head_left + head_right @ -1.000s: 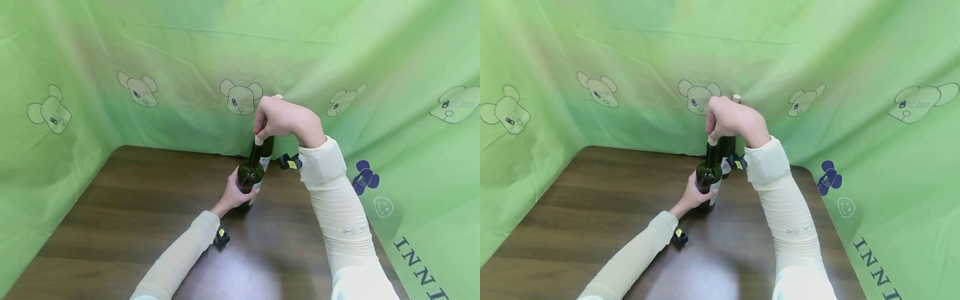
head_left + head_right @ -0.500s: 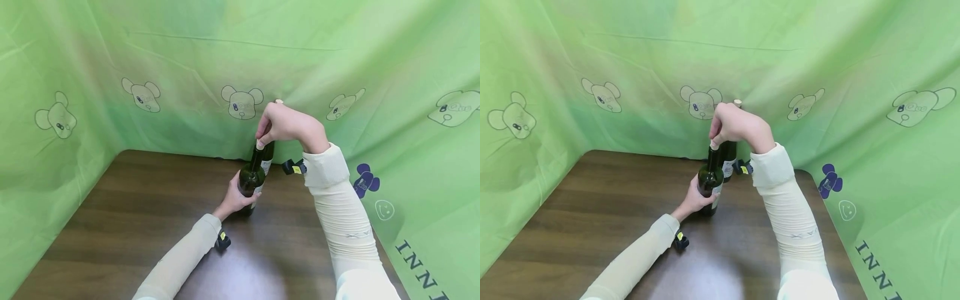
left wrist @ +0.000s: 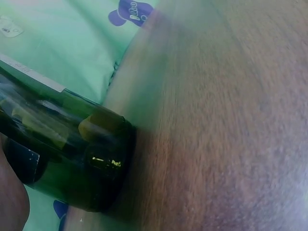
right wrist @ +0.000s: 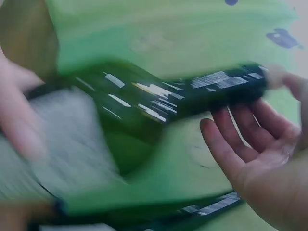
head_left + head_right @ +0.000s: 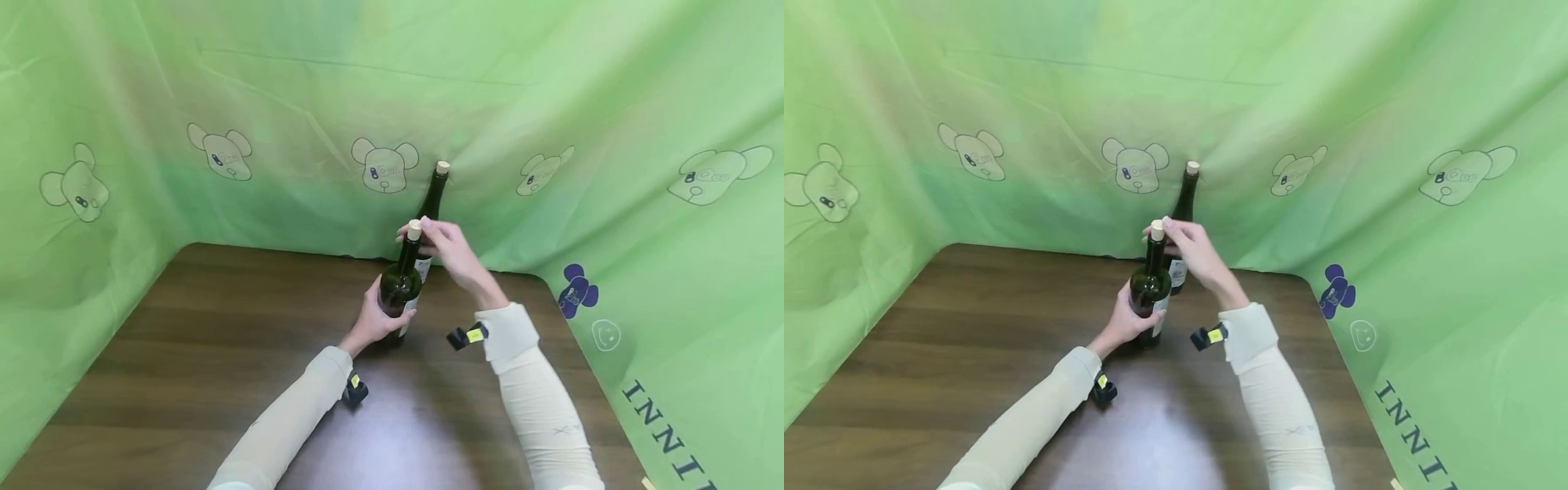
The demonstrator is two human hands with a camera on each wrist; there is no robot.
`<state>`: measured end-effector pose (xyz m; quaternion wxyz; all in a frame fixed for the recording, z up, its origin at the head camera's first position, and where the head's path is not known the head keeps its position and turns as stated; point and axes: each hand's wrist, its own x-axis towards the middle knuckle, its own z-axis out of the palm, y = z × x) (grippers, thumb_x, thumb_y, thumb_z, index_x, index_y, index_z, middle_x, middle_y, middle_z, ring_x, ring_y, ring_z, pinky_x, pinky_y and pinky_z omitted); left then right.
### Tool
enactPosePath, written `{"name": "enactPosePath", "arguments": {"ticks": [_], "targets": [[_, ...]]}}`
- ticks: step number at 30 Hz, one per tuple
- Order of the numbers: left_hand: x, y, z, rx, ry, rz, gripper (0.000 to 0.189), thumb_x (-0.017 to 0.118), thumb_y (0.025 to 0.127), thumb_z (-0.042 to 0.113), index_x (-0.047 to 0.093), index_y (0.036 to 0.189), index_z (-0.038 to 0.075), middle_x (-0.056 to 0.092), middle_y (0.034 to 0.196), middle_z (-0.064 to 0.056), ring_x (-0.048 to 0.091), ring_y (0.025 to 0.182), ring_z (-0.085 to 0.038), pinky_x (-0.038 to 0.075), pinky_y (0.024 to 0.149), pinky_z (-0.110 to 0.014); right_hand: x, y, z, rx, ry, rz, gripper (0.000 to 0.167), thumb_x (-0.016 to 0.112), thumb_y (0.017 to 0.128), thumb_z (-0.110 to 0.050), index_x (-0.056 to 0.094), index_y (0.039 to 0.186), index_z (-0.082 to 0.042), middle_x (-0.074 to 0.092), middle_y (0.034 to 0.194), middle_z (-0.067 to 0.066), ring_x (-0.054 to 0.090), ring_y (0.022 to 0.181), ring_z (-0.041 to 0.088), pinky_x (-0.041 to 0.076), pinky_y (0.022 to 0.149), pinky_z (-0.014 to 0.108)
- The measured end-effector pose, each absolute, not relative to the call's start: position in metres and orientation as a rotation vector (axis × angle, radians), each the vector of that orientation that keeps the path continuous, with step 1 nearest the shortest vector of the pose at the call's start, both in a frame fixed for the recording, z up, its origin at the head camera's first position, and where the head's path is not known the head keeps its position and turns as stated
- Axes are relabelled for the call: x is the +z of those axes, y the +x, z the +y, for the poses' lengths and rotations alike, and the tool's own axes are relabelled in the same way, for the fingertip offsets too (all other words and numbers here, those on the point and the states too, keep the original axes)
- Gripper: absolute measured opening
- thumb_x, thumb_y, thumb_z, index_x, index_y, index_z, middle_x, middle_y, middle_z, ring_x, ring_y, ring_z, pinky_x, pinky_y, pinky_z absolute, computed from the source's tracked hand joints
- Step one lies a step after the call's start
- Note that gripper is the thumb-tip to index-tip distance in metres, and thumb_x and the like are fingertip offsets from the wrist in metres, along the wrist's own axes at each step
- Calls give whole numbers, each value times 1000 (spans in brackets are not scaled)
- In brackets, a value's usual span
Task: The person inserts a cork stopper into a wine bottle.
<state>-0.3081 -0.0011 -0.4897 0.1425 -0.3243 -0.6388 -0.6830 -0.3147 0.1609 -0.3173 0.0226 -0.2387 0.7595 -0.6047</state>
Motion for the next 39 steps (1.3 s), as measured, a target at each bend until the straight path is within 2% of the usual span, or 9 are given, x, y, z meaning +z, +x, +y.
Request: {"name": "enactPosePath", "arguments": {"ticks": [3, 6, 9, 12, 15, 22, 31, 36, 39], "targets": [[-492, -308, -3, -1952, -928, -1847, 64, 83, 71, -1, 53, 127, -3, 66, 115, -21, 62, 103, -14, 51, 94, -32, -333, -314, 144, -2052, -604, 2113, 66, 25, 110, -47, 72, 103, -1, 75, 102, 10, 72, 97, 20, 52, 97, 39], [-493, -309, -3, -1922, -916, -1860, 63, 83, 70, 0, 54, 126, -3, 66, 114, -20, 62, 103, -15, 51, 94, -32, -338, -315, 127, -2194, -508, 1956, 72, 22, 106, -54, 73, 82, -9, 74, 81, 3, 72, 77, 18, 54, 84, 35], [-492, -308, -1, -1894, -902, -1884, 64, 83, 71, 2, 53, 128, -2, 66, 116, -19, 62, 105, -17, 51, 95, -33, -340, -318, 116, -2294, -491, 1902, 72, 22, 104, -51, 62, 61, -11, 60, 55, -1, 58, 51, 13, 49, 61, 30], [-491, -305, 0, -1874, -889, -1911, 66, 83, 71, 4, 52, 129, -3, 65, 118, -20, 63, 106, -20, 51, 96, -35, -343, -320, 109, -2314, -521, 1915, 66, 18, 102, -46, 46, 51, -15, 41, 42, -7, 38, 39, 10, 34, 47, 29], [-490, -302, 0, -1858, -873, -1927, 66, 84, 72, 4, 51, 128, -4, 66, 118, -21, 63, 105, -22, 52, 95, -36, -345, -321, 106, -2332, -575, 1914, 61, 15, 100, -42, 39, 49, -17, 34, 40, -9, 30, 37, 10, 28, 45, 30], [-491, -302, -1, -1854, -839, -1922, 68, 85, 70, 5, 52, 129, -4, 67, 116, -20, 64, 103, -21, 52, 94, -35, -352, -322, 102, -2389, -620, 1915, 57, 17, 99, -43, 39, 51, -20, 34, 42, -12, 27, 38, 7, 26, 44, 29], [-494, -303, -1, -1833, -841, -1890, 63, 86, 70, 5, 53, 123, -2, 69, 110, -17, 65, 98, -18, 54, 88, -32, -355, -324, 101, -2409, -699, 1950, 48, 28, 96, -34, 38, 53, -18, 33, 43, -11, 26, 37, 8, 30, 43, 28], [-495, -304, -1, -1818, -818, -1854, 62, 86, 68, 5, 54, 121, -2, 71, 108, -17, 66, 95, -19, 54, 86, -32, -352, -325, 99, -2393, -717, 1962, 46, 31, 95, -34, 38, 52, -18, 32, 43, -9, 27, 36, 9, 34, 44, 29], [-497, -305, 0, -1820, -818, -1854, 62, 85, 68, 5, 54, 121, -1, 70, 107, -17, 65, 95, -19, 54, 86, -32, -354, -325, 99, -2417, -699, 1973, 48, 31, 96, -37, 39, 52, -19, 33, 43, -10, 27, 36, 8, 32, 43, 28]]}}
